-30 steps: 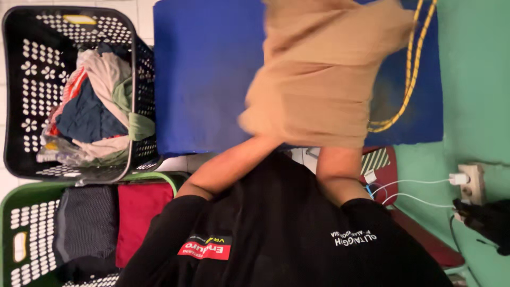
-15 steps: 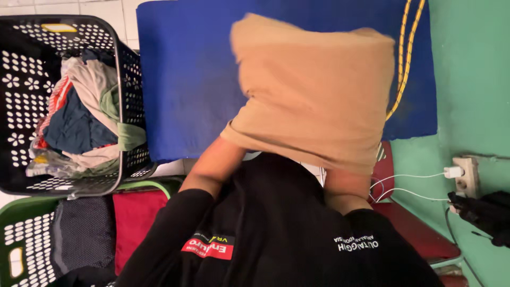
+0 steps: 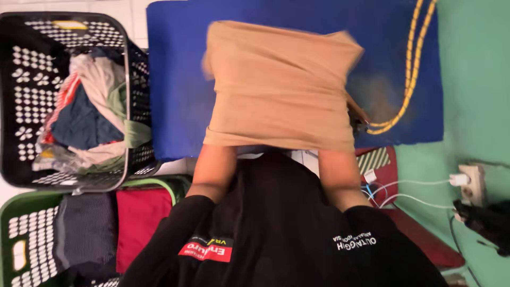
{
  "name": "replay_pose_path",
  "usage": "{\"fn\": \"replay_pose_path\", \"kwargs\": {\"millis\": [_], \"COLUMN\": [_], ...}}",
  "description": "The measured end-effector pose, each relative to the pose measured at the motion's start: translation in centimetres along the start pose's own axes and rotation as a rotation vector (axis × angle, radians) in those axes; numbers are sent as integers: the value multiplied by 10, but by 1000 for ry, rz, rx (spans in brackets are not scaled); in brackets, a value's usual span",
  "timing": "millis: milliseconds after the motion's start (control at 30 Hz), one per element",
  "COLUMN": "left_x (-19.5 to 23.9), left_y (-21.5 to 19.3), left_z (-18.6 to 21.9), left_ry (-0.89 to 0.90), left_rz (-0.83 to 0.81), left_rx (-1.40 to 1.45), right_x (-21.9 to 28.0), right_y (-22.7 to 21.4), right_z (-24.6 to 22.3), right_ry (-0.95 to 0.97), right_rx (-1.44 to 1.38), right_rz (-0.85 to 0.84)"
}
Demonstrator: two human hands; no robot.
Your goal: The person irons and folds a shirt and a t-shirt on a table. The person uses an iron to smooth the fabrics, then folds the items by hand and places them into a laundry basket.
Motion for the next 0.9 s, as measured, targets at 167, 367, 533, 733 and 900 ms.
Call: {"fn": "replay_pose_path", "kwargs": {"millis": [167, 367, 533, 733, 900], "left_x": [49, 59, 31, 71, 72], "left_y": [-26, -34, -14, -26, -20], "left_z": [5, 18, 26, 23, 35], "left_ry": [15, 72, 93, 61, 118], "left_rz": [120, 179, 112, 156, 188], "left_rx": [60, 72, 123, 135, 110], "right_x": [20, 44, 87, 176, 186], "right_y": [-6, -47, -100, -100, -70], "right_z": [23, -39, -91, -68, -76], "right_ry": [72, -149, -240, -90, -44], "right_rx": [4, 33, 143, 247, 319], "right_rz": [26, 199, 304, 308, 237]}}
Point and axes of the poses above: each hand's wrist, its own x-axis away from the middle knuckle, its own y-axis out of the palm, z = x × y, the point moved 7 cm from there along -x, towards the middle knuckle, and after that the axes turned 8 degrees about -z, right-handed, at the moved point
